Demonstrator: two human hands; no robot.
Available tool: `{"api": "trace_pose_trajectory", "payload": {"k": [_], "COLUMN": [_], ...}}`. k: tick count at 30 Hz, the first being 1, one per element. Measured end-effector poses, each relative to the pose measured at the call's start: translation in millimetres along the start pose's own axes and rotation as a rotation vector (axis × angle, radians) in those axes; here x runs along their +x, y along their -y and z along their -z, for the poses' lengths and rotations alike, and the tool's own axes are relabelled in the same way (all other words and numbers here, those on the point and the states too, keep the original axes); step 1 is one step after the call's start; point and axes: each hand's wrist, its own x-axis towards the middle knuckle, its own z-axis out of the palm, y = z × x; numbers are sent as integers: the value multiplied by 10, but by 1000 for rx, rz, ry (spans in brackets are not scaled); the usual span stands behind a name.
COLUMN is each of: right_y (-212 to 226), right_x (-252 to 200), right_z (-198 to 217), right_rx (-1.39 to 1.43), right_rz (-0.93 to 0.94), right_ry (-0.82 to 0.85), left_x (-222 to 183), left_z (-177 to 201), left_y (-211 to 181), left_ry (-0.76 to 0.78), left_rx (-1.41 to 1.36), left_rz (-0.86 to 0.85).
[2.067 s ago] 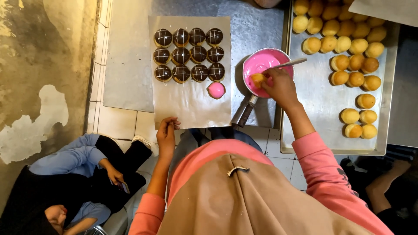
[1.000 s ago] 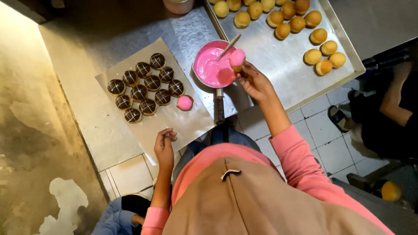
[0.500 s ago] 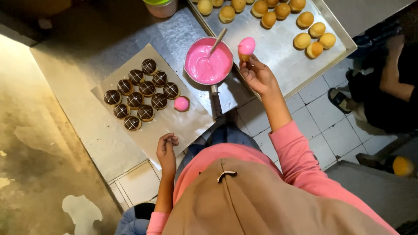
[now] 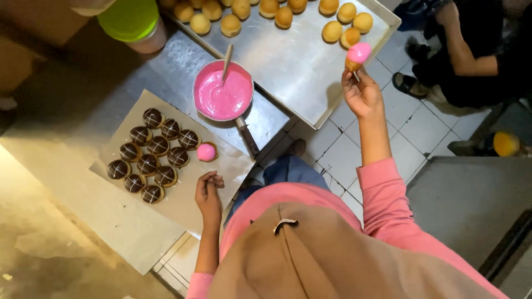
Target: Decorate donuts by dipping them in pink glaze and adding sprinkles and icing.
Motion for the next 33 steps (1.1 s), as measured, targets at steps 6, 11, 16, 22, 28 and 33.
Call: {"api": "trace_pose_trajectory", "payload": {"k": [6,11,16,22,28,33], "right_y": [428,763,1187,1710,2295,2858], "right_x": [-270,-401,-538,-730,-720,-677], "right_z": [235,410,592,760,1163,1375], "right_rx": [65,125,143,232,258,277], "right_rz": [110,175,261,350,433,505], "right_ry": [-17,-74,-83,-116,-102,-89], "left_x": [230,391,574,815,1000,1055], "left_z": [-261,-652,-1074,-1691,-2423,-3120], "left_y": [83,-124,-278,-362,-366,-164], "left_ry": [124,111,115,196,325,394], "left_rx": [-151,-124,53,46,119,155], "left_rz": [3,27,-148,-174,-210,-154]}}
